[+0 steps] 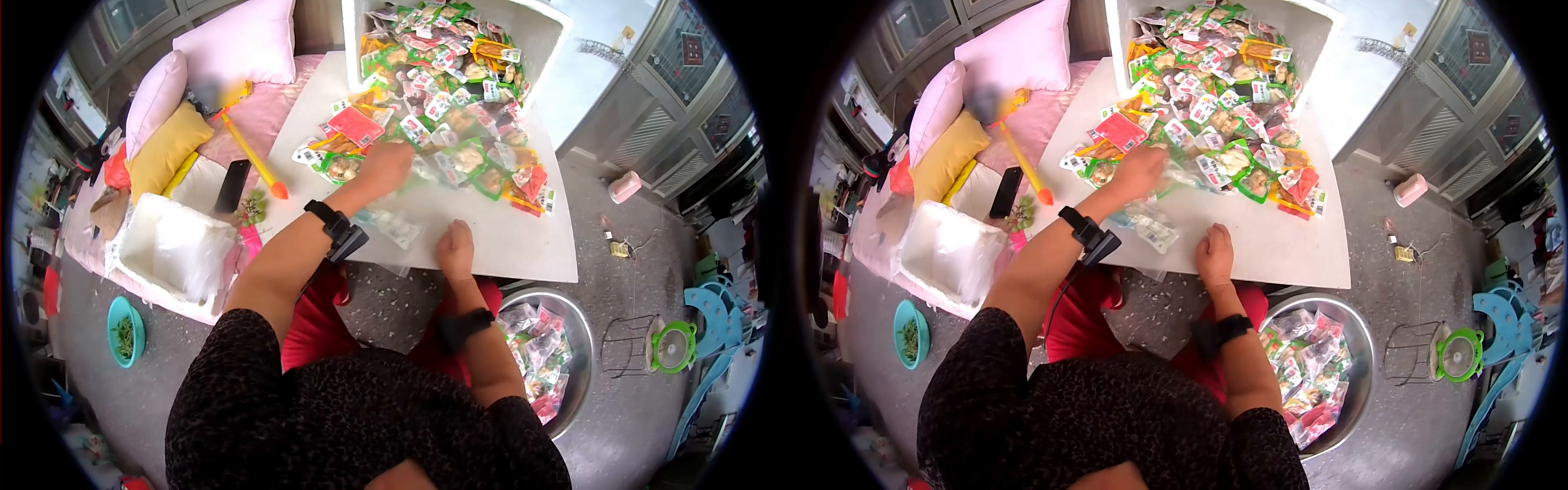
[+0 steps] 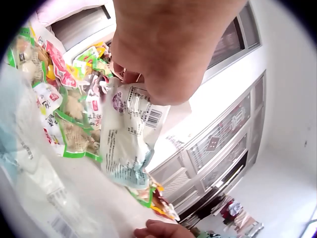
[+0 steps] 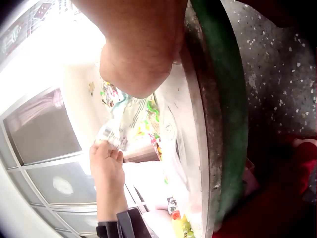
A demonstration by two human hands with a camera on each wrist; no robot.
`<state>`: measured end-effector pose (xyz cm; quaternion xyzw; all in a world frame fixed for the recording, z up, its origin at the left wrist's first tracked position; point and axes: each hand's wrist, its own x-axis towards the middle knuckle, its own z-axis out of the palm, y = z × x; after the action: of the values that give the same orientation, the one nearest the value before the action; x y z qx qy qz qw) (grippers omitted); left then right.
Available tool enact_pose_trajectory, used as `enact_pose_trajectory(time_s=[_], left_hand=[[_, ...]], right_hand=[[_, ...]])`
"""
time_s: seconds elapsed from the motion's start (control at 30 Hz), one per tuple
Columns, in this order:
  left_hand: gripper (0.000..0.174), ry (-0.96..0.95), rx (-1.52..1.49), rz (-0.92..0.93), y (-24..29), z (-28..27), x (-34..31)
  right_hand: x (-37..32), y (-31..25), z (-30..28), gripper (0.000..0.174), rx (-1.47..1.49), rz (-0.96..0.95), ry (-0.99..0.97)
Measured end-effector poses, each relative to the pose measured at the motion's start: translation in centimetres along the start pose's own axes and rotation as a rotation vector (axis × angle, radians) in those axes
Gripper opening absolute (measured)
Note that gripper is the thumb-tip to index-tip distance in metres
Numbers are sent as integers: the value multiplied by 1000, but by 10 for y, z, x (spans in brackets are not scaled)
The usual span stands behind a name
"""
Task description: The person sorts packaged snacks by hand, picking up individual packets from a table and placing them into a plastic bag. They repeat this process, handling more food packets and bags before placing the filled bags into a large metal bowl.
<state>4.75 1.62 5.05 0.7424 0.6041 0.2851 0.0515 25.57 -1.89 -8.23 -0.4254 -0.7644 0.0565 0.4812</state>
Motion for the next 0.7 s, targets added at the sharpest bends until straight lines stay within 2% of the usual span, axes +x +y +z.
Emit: enact_pose_trajectory(time_s=[0.03, 0.1, 0.13, 0.17, 0.2, 0.23, 0.27, 0.33, 0.4, 0.47, 0.5, 0.6, 0.7], left_hand=[[17, 11, -145, -88, 6, -11, -7], [19, 33, -437, -265, 13, -27, -24], [17, 38, -500, -267, 2, -22, -30], [15, 44, -565, -268, -17, -9, -35], [13, 49, -631, -271, -26, -1, -40], [16, -28, -756, -438, -20, -6, -50], [17, -58, -940, -477, -18, -3, -58], [18, -116, -1308, -553, -14, 2, -75], [19, -140, -1363, -620, -4, 10, -89], [20, -159, -1416, -683, 1, 17, -99], [24, -224, -1351, -572, -14, 36, -108], [26, -149, -964, -578, -4, 49, -126], [27, 40, -405, -164, 17, 53, -149]], right_hand=[[2, -1, -1, 19, 4, -10, 16], [8, -6, -10, 20, 179, 214, -60], [8, -9, -12, 21, 264, 328, -104], [7, -12, -11, 23, 453, 480, -19], [11, -16, -15, 24, 625, 614, -36], [19, -23, -25, 24, 795, 754, -54], [26, -29, -36, 24, 965, 893, -70], [30, -37, -53, 23, 1118, 940, -209], [30, -39, -64, 24, 1315, 962, -383], [22, -37, -71, 26, 1297, 983, -419], [21, -39, -79, 26, 1321, 991, -435], [6, -35, -94, 31, 1339, 1015, -381], [-14, -25, -107, 27, 1354, 974, -245]])
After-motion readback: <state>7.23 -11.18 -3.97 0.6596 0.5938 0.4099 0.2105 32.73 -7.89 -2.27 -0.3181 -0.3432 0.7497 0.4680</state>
